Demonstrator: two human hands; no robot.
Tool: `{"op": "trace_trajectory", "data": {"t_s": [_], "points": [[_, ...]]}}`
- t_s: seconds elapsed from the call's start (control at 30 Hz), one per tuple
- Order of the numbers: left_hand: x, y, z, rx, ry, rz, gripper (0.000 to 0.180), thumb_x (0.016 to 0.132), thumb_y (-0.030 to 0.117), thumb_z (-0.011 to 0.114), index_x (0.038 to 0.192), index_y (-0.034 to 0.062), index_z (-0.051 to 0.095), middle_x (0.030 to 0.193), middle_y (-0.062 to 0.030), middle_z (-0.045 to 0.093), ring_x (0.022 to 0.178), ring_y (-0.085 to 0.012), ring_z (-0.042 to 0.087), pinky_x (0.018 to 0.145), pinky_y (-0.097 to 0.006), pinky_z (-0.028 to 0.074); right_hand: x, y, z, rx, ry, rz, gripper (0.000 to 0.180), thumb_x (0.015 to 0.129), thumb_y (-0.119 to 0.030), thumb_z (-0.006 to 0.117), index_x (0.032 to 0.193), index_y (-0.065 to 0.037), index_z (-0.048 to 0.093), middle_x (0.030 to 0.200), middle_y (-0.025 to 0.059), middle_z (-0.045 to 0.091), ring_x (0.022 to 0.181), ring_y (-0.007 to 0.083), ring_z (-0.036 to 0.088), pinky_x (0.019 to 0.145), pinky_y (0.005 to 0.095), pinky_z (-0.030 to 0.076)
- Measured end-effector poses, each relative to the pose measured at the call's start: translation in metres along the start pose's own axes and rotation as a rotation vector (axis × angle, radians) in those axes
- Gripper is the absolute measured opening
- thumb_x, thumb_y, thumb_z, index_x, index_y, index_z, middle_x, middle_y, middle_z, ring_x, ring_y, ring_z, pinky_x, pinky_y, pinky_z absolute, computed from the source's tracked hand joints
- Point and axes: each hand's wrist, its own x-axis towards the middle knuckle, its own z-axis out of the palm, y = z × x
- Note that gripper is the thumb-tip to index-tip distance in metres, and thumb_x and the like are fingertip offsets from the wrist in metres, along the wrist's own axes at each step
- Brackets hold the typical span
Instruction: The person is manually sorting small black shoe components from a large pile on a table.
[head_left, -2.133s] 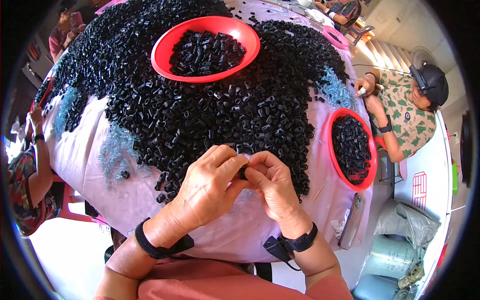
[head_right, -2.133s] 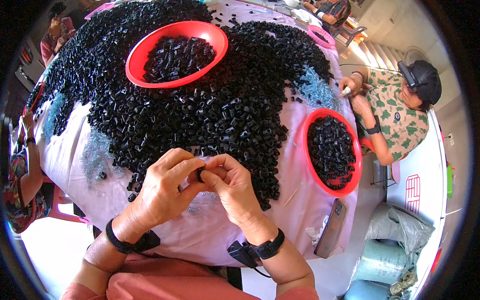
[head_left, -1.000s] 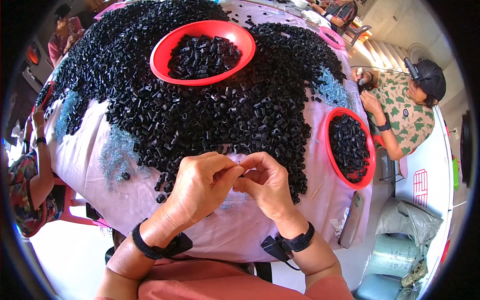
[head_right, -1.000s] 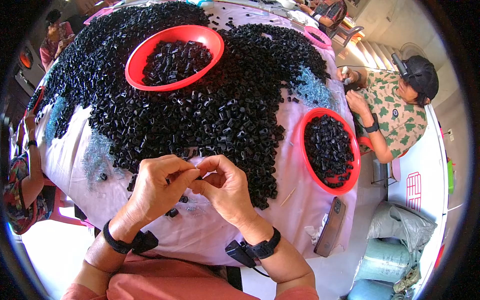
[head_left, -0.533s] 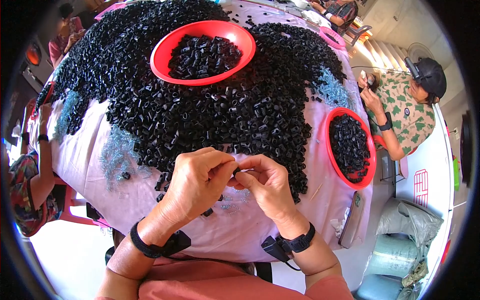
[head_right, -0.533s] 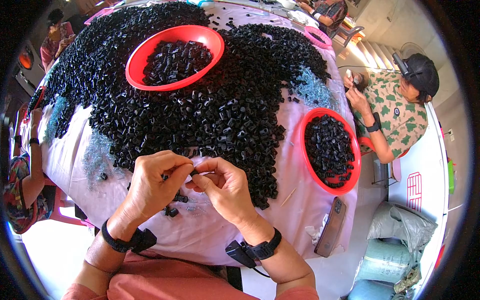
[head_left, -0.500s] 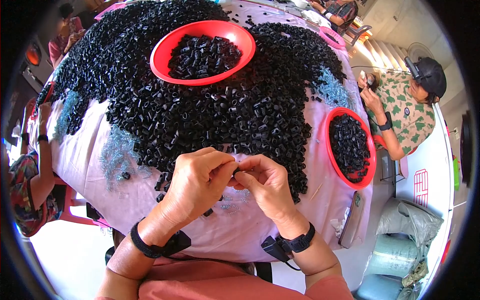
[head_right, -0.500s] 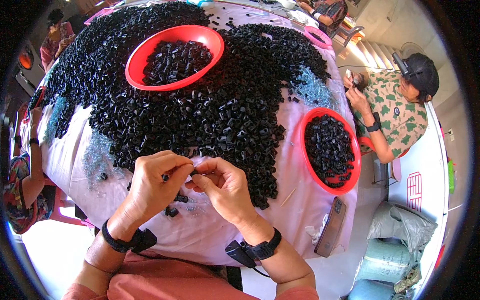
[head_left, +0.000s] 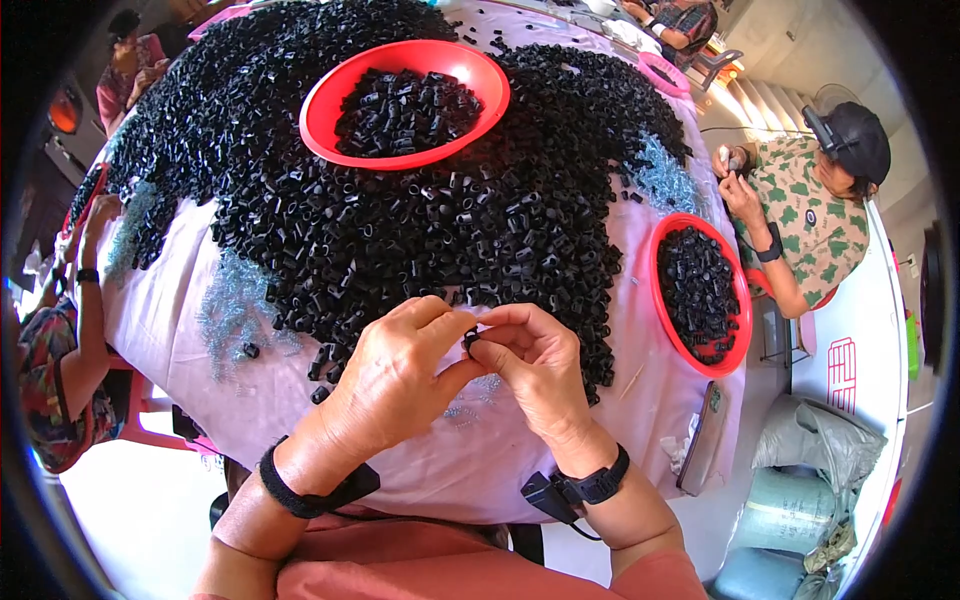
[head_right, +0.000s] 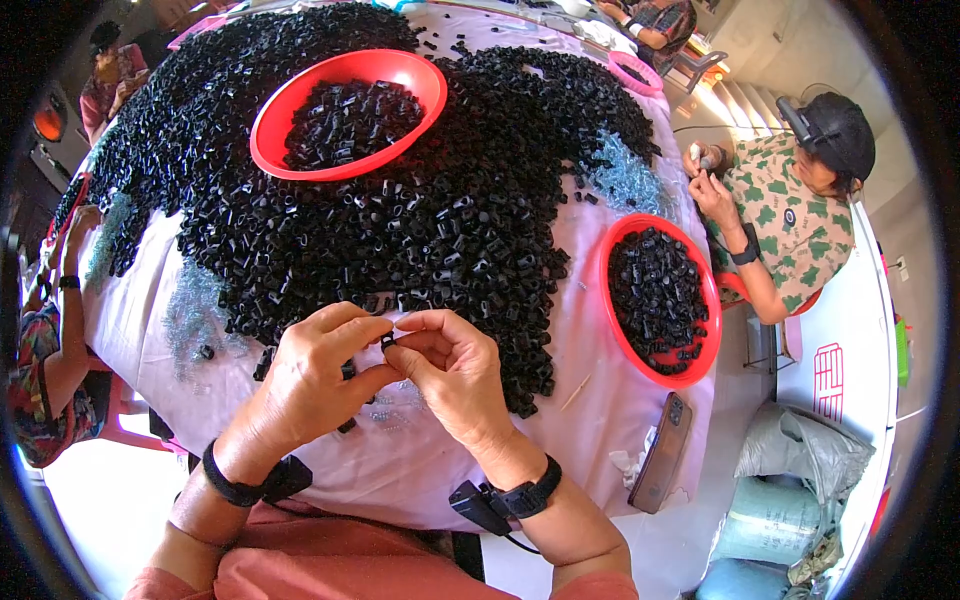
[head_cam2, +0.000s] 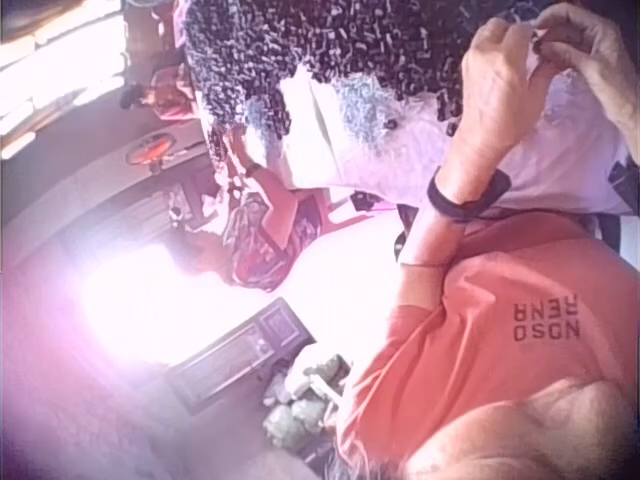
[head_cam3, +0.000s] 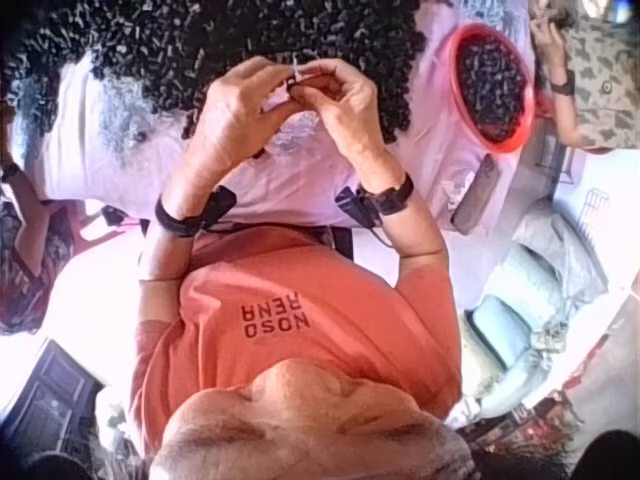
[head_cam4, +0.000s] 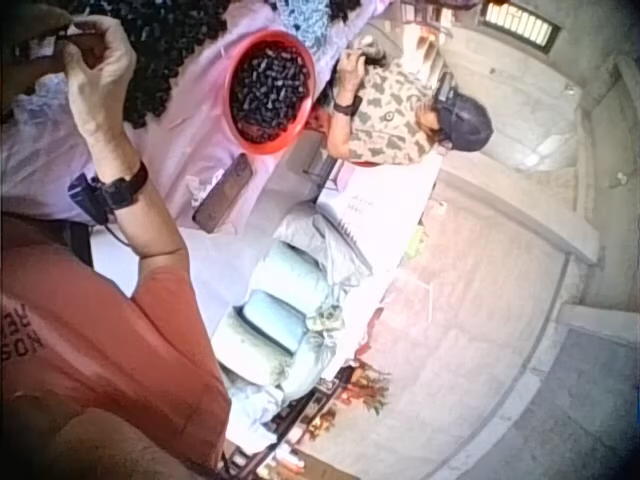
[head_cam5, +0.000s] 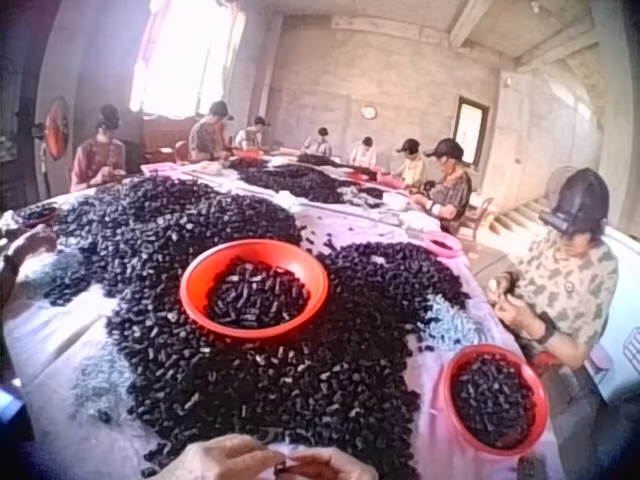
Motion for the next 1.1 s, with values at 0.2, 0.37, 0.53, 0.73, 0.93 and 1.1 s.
{"op": "trace_trajectory", "data": {"t_s": [0.2,0.37,0.53,0.73,0.93,1.1], "points": [[-0.0017,0.0021,0.0009,0.107,0.022,0.018,0.031,0.074,0.017,0.083,0.098,0.0033,0.069,0.080,-0.0091,0.059,0.073,-0.0299,0.064,0.061,-0.040,0.054,-0.0023,-0.0041,0.0033,-0.029,-0.009,-0.018,0.028,0.091,0.005,0.068,0.119,0.001,0.065,0.098,0.0100,0.073,0.091,0.0128,0.071,0.082,0.0258,0.059],[-0.0011,0.0039,0.0012,0.125,0.020,0.010,0.027,0.074,0.017,0.082,0.093,0.0041,0.068,0.081,-0.0082,0.059,0.073,-0.0289,0.064,0.060,-0.039,0.054,-0.0046,-0.0055,0.0057,-0.064,0.022,-0.026,0.029,0.091,0.005,0.068,0.120,0.001,0.066,0.098,0.0092,0.073,0.090,0.0122,0.071,0.082,0.0255,0.059],[-0.0040,-0.0008,0.0027,0.152,0.001,0.027,0.037,0.071,0.014,0.084,0.104,0.0029,0.070,0.083,-0.0100,0.063,0.071,-0.0288,0.064,0.062,-0.038,0.053,-0.0037,-0.0049,0.0052,-0.053,0.012,-0.023,0.029,0.091,0.005,0.068,0.120,0.001,0.067,0.097,0.0087,0.074,0.090,0.0117,0.070,0.081,0.0253,0.059],[-0.0054,-0.0005,0.0080,0.104,0.050,0.032,0.036,0.072,0.011,0.083,0.103,0.0020,0.070,0.081,-0.0104,0.062,0.069,-0.0294,0.063,0.061,-0.039,0.052,-0.0057,-0.0060,0.0051,-0.057,0.013,-0.046,0.031,0.091,0.006,0.067,0.122,0.001,0.067,0.098,0.0080,0.073,0.090,0.0110,0.070,0.082,0.0247,0.058],[0.0000,-0.0011,0.0085,0.080,0.030,0.010,0.039,0.071,0.010,0.083,0.106,0.0021,0.068,0.084,-0.0116,0.061,0.072,-0.0302,0.063,0.060,-0.039,0.052,-0.0011,-0.0041,0.0055,-0.014,0.028,-0.049,0.030,0.092,0.006,0.066,0.122,0.002,0.067,0.098,0.0078,0.073,0.088,0.0104,0.069,0.082,0.0251,0.059],[0.0003,0.0010,0.0094,0.099,0.021,-0.015,0.040,0.072,0.010,0.084,0.108,0.0020,0.069,0.089,-0.0124,0.062,0.073,-0.0298,0.065,0.063,-0.038,0.054,-0.0008,-0.0065,0.0039,-0.035,0.027,-0.037,0.029,0.093,0.007,0.065,0.121,0.002,0.067,0.098,0.0083,0.073,0.088,0.0114,0.069,0.081,0.0262,0.059]]}}
